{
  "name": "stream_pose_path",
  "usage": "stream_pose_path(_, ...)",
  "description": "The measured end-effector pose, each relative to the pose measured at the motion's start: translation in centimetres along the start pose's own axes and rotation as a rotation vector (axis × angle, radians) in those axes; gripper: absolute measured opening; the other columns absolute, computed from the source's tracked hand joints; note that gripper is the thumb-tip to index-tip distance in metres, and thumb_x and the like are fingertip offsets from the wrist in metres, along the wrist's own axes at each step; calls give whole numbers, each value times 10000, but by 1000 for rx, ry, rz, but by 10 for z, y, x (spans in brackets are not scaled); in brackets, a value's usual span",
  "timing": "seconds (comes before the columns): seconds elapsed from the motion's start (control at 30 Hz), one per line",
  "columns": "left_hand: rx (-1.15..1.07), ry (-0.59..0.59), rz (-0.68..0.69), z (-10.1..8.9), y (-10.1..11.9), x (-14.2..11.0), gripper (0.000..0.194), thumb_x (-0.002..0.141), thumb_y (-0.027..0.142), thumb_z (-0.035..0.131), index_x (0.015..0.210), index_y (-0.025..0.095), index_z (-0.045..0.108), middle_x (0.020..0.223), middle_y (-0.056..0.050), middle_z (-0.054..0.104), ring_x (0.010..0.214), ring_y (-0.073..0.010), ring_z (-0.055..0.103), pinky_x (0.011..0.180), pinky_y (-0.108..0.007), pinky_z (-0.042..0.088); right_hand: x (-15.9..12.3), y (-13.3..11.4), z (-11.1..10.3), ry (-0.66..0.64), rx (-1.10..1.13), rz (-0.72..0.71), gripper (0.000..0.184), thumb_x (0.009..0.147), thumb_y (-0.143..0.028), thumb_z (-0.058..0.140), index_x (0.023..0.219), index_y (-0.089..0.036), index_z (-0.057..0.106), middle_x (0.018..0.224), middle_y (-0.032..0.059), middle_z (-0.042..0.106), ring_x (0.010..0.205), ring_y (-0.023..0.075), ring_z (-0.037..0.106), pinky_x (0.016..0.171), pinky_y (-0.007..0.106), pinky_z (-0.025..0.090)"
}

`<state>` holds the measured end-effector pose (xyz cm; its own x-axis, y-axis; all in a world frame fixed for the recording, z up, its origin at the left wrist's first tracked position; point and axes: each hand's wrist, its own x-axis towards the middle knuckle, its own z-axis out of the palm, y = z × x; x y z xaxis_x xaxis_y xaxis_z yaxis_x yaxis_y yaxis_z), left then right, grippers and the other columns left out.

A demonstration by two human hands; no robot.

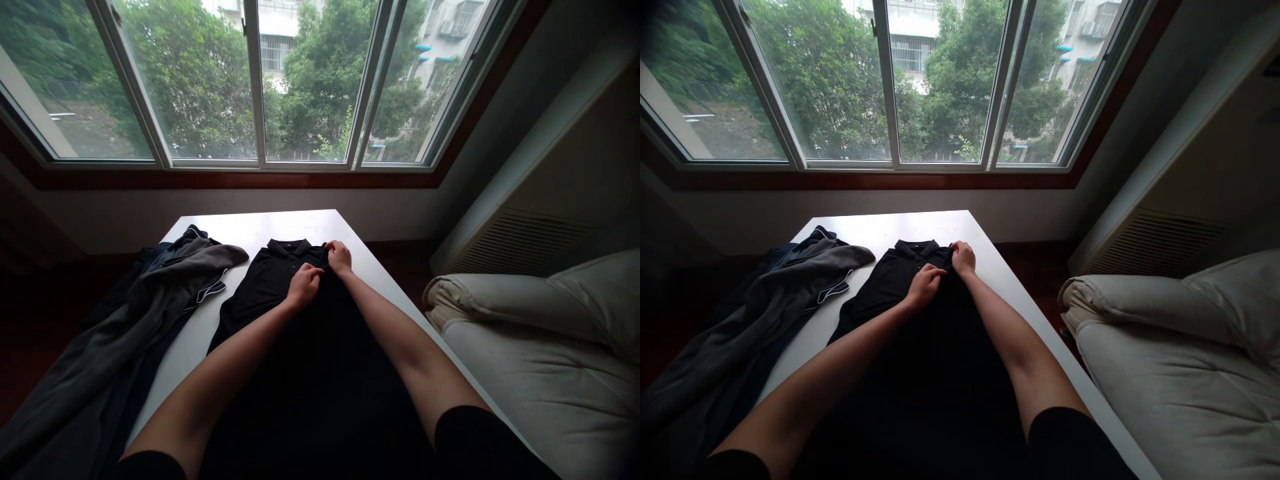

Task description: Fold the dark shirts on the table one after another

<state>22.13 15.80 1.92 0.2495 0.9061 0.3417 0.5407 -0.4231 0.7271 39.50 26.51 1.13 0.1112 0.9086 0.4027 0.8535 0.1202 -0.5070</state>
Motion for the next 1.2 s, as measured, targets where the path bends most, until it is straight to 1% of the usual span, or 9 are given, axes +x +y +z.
stream_pose_path(0.17,-47,81,11,-14,9,-24,303,940,193,508,1052,226,787,1051,-43,675,928,-176,655,893,-282,507,-6,2,2,-68,48,13,338,941,-128,410,1102,-211,696,1155,51,718,1053,190,644,979,288,473)
stream_pose_path(0.33,-65,124,-159,-27,2,-31,298,924,182,488,945,211,784,1005,-49,703,917,-183,655,868,-288,498,-14,-7,14,-248,50,-154,279,942,-192,549,1165,-254,706,1251,17,702,1165,175,630,1064,287,445)
stream_pose_path(0.5,-48,146,-113,-31,-2,-47,294,928,217,471,868,212,759,901,-31,683,774,-157,612,744,-272,455,-15,-13,27,-326,47,-246,438,950,-268,615,1387,-245,609,1423,51,613,1324,188,551,1155,322,389)
stream_pose_path(0.6,16,173,-143,-35,-8,-53,279,926,217,463,804,209,713,861,-31,662,782,-162,602,739,-272,433,-13,-10,35,-385,44,-259,520,986,-351,576,1493,-250,522,1539,57,509,1443,209,441,1216,364,322)
stream_pose_path(0.7,100,223,-249,-40,-17,-55,291,939,205,429,752,205,653,852,-41,647,821,-178,604,756,-280,426,-11,-1,41,-489,35,-300,491,1015,-412,515,1472,-240,562,1584,66,451,1508,242,345,1254,399,254)
stream_pose_path(0.8,210,229,-271,-46,-20,-57,296,962,199,404,773,206,632,892,-50,625,851,-190,594,787,-302,429,-7,12,40,-467,80,-301,489,1046,-358,416,1500,-215,529,1591,72,439,1506,217,349,1255,385,250)
stream_pose_path(0.97,467,111,-92,-47,1,-69,116,916,250,573,987,226,661,1112,-75,593,1080,-253,543,948,-382,408,-8,31,19,-436,41,-316,471,974,-313,569,1437,-228,587,1527,92,513,1437,236,440,1205,368,322)
stream_pose_path(1.07,490,-74,116,-36,24,-77,180,921,283,605,1092,245,648,1147,-67,591,1107,-255,527,978,-389,404,-12,32,6,-346,-30,-227,448,975,-363,595,1396,-210,610,1340,110,648,1258,238,582,1099,341,410)
stream_pose_path(1.2,518,-223,284,-11,48,-80,425,910,392,652,1304,258,568,1211,-85,580,1133,-281,515,986,-412,409,-14,25,-3,-349,-142,-37,393,999,-506,537,1097,-183,737,1074,106,729,1002,215,665,890,278,465)
